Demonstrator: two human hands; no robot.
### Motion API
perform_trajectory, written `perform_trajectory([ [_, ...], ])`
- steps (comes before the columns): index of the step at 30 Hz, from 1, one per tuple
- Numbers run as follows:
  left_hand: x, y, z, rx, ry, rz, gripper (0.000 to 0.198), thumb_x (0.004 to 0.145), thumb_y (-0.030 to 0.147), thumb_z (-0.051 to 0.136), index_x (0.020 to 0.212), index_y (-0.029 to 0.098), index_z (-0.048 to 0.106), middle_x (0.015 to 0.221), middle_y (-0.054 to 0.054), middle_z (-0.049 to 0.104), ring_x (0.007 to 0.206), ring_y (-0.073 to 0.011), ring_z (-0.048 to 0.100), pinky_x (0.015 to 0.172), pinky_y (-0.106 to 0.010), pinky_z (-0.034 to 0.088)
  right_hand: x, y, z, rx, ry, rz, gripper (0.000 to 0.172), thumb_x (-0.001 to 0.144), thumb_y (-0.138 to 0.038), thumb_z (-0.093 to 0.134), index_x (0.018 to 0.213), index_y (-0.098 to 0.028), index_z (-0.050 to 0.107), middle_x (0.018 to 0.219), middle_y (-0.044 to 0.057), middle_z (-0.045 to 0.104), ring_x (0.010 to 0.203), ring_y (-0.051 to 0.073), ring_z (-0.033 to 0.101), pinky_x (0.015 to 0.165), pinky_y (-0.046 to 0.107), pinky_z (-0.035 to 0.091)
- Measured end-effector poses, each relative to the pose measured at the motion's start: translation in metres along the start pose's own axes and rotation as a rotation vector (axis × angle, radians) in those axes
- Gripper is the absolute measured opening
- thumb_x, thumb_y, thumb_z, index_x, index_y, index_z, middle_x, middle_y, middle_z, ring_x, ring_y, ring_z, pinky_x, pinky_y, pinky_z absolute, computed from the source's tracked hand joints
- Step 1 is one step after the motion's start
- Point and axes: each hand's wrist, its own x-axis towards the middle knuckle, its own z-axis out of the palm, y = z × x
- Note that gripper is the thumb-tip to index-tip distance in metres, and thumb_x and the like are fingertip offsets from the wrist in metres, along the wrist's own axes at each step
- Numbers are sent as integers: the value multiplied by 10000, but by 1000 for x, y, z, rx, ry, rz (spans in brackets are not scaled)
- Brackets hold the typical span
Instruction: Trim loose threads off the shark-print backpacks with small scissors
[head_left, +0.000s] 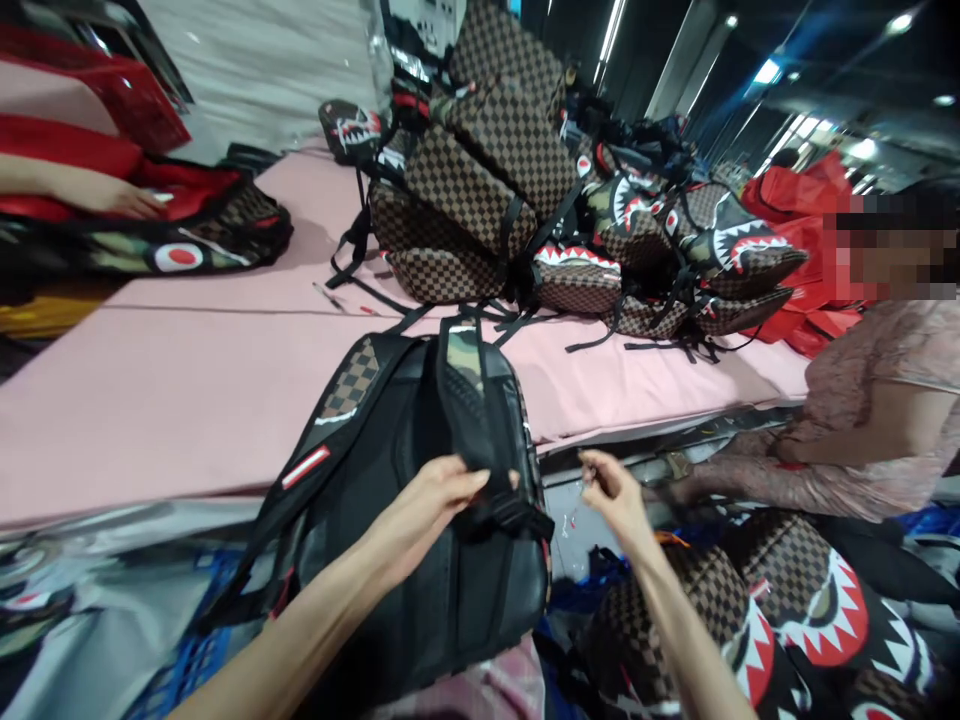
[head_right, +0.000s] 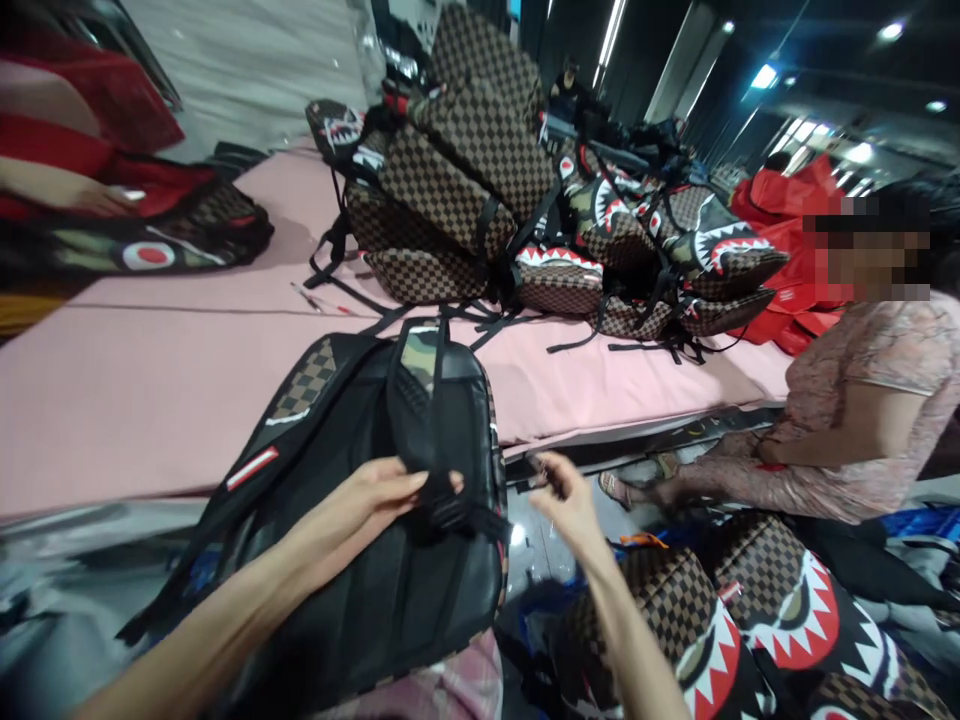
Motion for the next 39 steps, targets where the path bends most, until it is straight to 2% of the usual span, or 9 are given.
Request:
perform_trajectory([
  [5,-19,-12,-32,183,241,-17,358,634,421,690,805,121,593,813,-96,688,765,-228,635,682,-306,493,-20,-6,81,33,-244,-145,287,638,-287,724,915,-229,672,895,39,650,776,170,615,666,270,488],
  [10,-26,-39,-54,439,541,-49,473,580,375,700,962,143,544,920,-99,681,893,-252,639,722,-302,506,-40,-12,106,-241,-383,-299,274,742,-110,542,950,-238,666,848,8,679,729,136,635,647,230,470],
  [13,-32,-62,-53,545,579,-161,474,592,449,670,924,146,517,703,-61,653,631,-241,647,505,-294,476,-49,-10,103,-268,-211,-377,251,753,-75,478,873,-204,657,728,13,643,616,121,600,554,224,448],
  [16,-32,-72,-38,328,449,-230,475,613,559,621,806,139,510,558,-14,571,446,-181,570,388,-253,397,-53,-15,98,-264,5,-455,214,780,-74,474,868,-184,635,686,26,610,593,125,576,518,234,445],
  [23,1,-19,10,-103,341,159,445,604,431,726,880,92,643,667,-11,612,563,-88,526,540,-197,425,-65,-14,82,-277,213,-536,361,768,-34,576,1088,-198,608,870,71,686,791,178,653,682,300,537],
  [28,26,-14,13,-288,92,167,302,619,336,762,760,80,686,686,-45,644,611,-90,537,575,-187,419,-54,-2,58,-70,208,-173,156,818,-211,567,901,-206,699,915,62,710,856,208,663,770,345,537],
  [32,36,-21,8,-477,13,47,174,696,223,717,645,67,658,697,-67,645,586,-96,556,503,-191,429,-34,10,30,21,288,162,264,734,-347,646,930,-173,679,857,63,702,792,207,645,725,342,514],
  [35,40,-24,9,-562,92,-73,159,758,148,647,619,75,626,592,-28,597,510,-83,547,454,-181,446,-28,18,14,16,216,163,421,707,-353,665,1082,-175,593,960,69,667,870,200,617,772,333,486],
  [39,43,-25,14,-607,157,-175,194,806,106,577,613,84,589,558,-17,587,480,-80,562,472,-190,497,-26,14,6,-108,193,80,246,785,-359,586,964,-191,593,908,50,648,853,187,596,758,315,460],
])
